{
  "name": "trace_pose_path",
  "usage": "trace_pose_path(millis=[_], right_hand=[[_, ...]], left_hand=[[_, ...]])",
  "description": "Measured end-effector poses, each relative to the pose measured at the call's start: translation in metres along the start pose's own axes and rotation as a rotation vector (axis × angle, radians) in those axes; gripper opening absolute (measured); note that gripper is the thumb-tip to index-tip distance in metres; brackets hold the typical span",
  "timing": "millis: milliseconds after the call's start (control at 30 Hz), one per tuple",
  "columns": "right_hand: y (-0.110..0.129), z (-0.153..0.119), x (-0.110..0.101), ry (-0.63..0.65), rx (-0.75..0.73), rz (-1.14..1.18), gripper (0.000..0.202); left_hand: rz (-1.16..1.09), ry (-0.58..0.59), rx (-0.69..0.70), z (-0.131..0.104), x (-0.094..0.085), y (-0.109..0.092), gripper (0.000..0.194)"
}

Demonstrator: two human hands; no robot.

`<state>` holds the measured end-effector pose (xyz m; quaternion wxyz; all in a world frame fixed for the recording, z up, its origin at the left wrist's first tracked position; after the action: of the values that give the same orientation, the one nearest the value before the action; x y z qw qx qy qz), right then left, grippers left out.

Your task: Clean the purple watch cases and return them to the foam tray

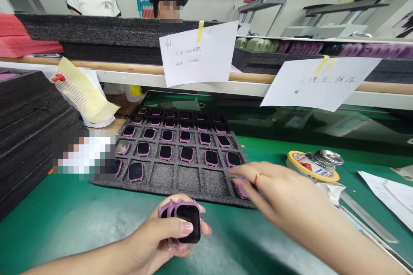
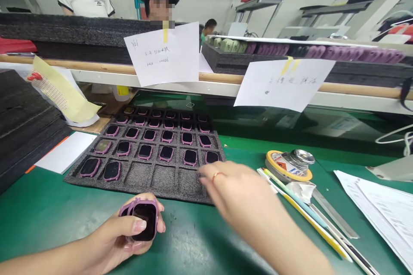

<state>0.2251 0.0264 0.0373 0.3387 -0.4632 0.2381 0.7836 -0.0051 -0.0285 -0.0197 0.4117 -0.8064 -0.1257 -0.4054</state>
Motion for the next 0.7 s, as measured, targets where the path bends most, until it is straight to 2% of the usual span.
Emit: trace_pose_path(millis=[67,133,233,300,333,400,433,500,600,700], right_hand=[[0.034,0.011,-0.010,0.031,-0.095,0.199,0.020],[0.048,0.014,-0.019,0.022,-0.131,0.269,0.016],[0.028,0.012,-0.033,-0.075,-0.043,0.200,0.014],[0.000,0.010,-0.040,-0.118,0.135,0.089,0.018],[-0.014,0.008,-0.040,-0.080,0.273,0.012,0.020],[-0.037,0.003,-0.033,0.140,0.579,-0.152,0.024],[-0.044,-0.001,-0.025,0.255,0.671,-0.191,0.024],[-0.052,-0.010,-0.005,0.406,0.762,-0.205,0.018],[-0.059,-0.025,0.028,0.492,0.845,-0.153,0.018],[-0.069,-0.038,0.040,0.442,0.880,-0.026,0.023]], left_hand=[[-0.011,-0.008,0.009,0.000,0.000,0.000,0.035],[-0.016,-0.006,0.015,-0.001,0.000,-0.001,0.035],[-0.004,-0.007,0.016,-0.003,-0.001,-0.002,0.035],[0.021,-0.021,0.014,-0.003,-0.003,-0.002,0.036],[0.037,-0.033,0.014,-0.003,-0.004,-0.002,0.036],[0.072,-0.079,0.019,-0.002,-0.006,-0.002,0.037],[0.088,-0.112,0.023,-0.001,-0.007,-0.002,0.038],[0.112,-0.179,0.026,0.000,-0.006,-0.002,0.041],[0.141,-0.244,0.022,0.000,-0.003,-0.001,0.046],[0.167,-0.269,0.036,0.000,0.000,-0.001,0.049]])
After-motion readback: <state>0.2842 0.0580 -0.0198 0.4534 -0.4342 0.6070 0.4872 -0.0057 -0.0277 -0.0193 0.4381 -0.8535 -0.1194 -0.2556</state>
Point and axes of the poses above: each hand's wrist, its own z-axis towards the middle knuckle, its own x-axis out of the palm, y = z × x, the point moved 2 cm from there along z, towards the middle knuckle, and after that the axes turned 1 degree about y, right-handed, at the moved point
